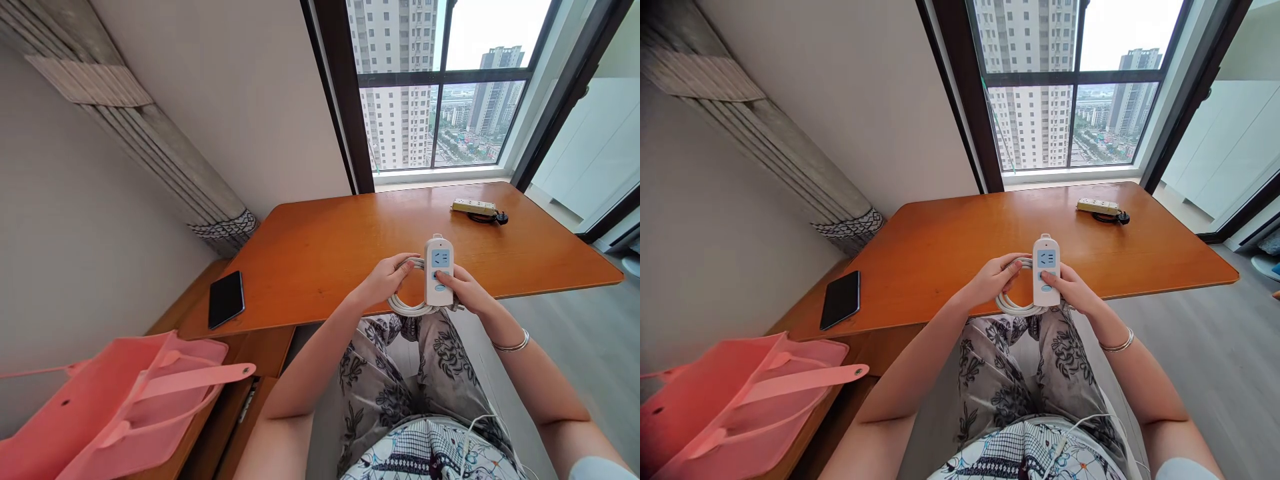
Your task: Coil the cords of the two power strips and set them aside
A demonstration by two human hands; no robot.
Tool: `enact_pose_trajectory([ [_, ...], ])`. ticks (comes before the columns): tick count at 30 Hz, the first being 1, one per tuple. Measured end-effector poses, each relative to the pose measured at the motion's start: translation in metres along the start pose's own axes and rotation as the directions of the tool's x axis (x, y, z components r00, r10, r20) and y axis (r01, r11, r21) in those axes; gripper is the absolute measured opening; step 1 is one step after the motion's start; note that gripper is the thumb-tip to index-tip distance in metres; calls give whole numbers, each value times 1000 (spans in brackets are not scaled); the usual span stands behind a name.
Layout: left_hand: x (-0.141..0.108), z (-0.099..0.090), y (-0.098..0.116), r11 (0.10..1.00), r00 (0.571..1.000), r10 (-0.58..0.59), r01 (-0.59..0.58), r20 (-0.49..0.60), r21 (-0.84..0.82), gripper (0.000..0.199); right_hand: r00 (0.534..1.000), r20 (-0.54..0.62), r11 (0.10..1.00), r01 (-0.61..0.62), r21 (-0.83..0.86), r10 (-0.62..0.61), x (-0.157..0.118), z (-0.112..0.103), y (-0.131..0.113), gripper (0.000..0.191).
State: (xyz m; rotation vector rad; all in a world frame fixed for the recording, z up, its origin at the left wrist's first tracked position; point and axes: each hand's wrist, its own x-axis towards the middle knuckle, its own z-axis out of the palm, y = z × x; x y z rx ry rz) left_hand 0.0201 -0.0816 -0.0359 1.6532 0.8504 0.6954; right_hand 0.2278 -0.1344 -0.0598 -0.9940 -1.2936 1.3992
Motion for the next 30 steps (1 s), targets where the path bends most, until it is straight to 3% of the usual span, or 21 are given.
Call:
enact_pose_trajectory([
  [7,6,4,-5,955,997,-77,82,28,-283,50,999,-39,1000,11,27,-10,1,4,7,60],
  [11,6,5,-9,834,986,-160,157,39,-528,44,998,-62,1000,10,21,-8,2,2,4,60],
  [14,9,2,-12,720,949,-264,313,172,-619,53,999,-41,1000,13,-19,-14,-1,-1,-1,58],
  [17,11,2,-16,669,885,-353,465,303,-579,65,1000,8,997,17,-77,-16,-4,-2,-5,54],
  [20,9,5,-16,625,842,-407,540,354,-565,61,999,36,996,9,-91,-6,-5,-2,-5,54],
  [24,3,9,-8,599,867,-354,498,350,-627,52,999,33,997,11,-77,-9,-5,-3,-2,56],
  [30,2,15,-7,623,920,-301,389,251,-679,50,998,-17,991,54,-120,-57,-4,-4,3,58],
])
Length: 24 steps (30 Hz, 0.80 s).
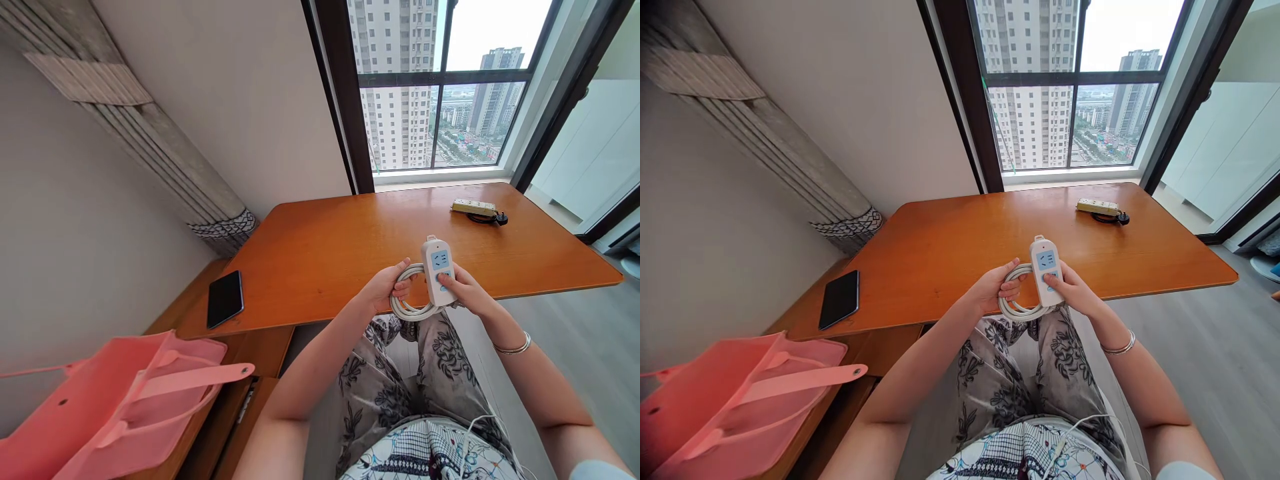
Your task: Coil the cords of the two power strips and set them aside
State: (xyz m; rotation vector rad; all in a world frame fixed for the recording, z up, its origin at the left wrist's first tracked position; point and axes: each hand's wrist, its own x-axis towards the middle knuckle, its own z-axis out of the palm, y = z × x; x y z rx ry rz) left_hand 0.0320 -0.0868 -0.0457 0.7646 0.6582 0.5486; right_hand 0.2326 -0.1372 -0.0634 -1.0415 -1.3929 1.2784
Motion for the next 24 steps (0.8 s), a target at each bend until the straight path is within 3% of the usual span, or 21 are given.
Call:
enact_pose_trajectory([
  [4,6,-1,-5,999,999,41,-41,-18,-10,49,998,-32,996,42,-84,-45,0,0,2,54],
  [7,8,-1,-6,999,999,-6,5,-31,-48,53,993,-72,987,88,-131,-98,1,0,2,55],
  [11,7,-1,-6,993,998,-60,59,1,-106,59,989,-100,989,98,-106,-109,2,-2,3,58],
  [17,4,-8,-13,987,998,-35,43,59,-153,59,985,-135,991,91,-97,-104,2,-5,7,57],
  [24,2,0,-23,985,990,90,-104,-106,-137,43,982,-177,997,57,-46,-64,4,-5,9,61],
])
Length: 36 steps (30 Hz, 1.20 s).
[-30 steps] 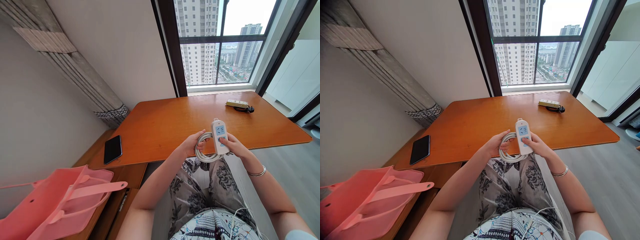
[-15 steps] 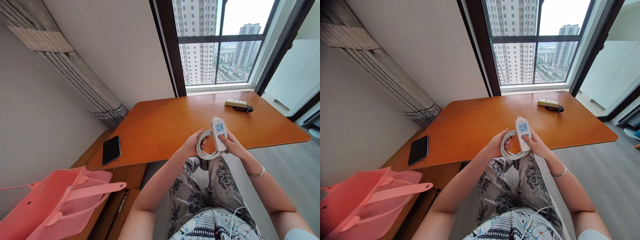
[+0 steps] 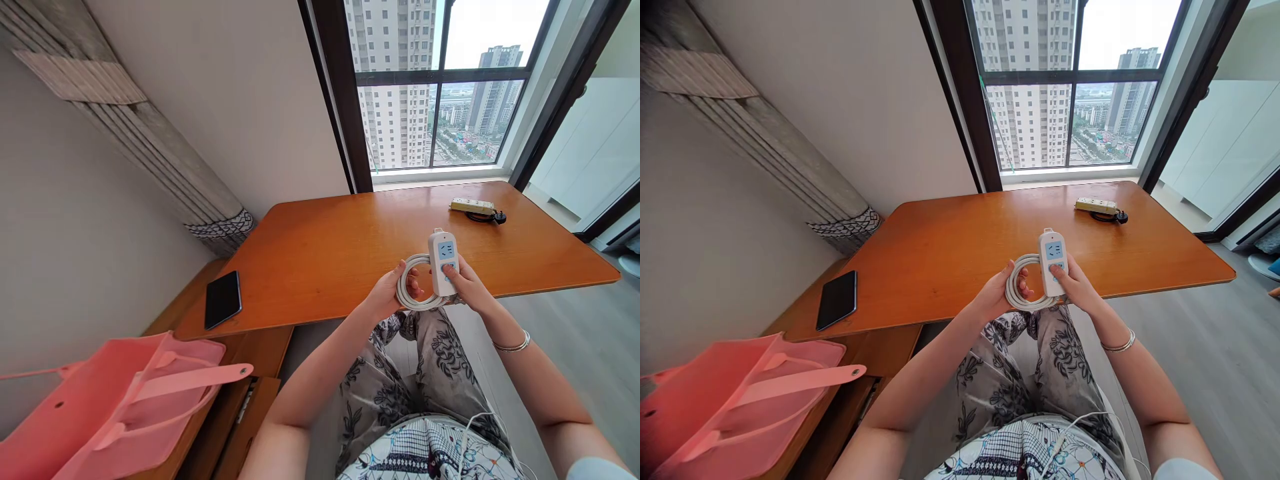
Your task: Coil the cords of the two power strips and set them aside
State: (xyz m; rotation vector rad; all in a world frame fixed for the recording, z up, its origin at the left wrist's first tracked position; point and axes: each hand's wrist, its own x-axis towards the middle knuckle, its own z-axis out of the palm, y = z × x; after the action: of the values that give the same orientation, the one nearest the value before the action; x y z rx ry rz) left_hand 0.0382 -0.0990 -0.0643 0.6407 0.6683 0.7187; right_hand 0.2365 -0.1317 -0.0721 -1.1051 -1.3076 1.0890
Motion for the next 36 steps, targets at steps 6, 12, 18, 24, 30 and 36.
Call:
enact_pose_trajectory([
  [6,-2,8,-1,996,993,88,-89,82,11,43,999,24,999,-42,13,42,0,-2,5,59],
  [12,2,9,-8,983,987,161,-162,14,84,52,999,40,999,-4,-39,6,-1,-2,5,58],
  [18,11,7,-15,982,981,185,-182,-62,59,56,1000,17,992,4,-125,-2,1,-1,8,58],
  [24,27,2,-21,987,990,133,-127,-53,98,55,997,-82,995,-1,-100,-7,3,-7,17,56],
  [30,45,-19,-23,909,959,282,-264,-8,323,61,993,-108,991,-60,-118,47,7,-53,16,55],
  [36,55,-70,-2,723,816,556,-382,-157,576,37,908,-382,960,-240,-144,170,21,-154,5,38],
])
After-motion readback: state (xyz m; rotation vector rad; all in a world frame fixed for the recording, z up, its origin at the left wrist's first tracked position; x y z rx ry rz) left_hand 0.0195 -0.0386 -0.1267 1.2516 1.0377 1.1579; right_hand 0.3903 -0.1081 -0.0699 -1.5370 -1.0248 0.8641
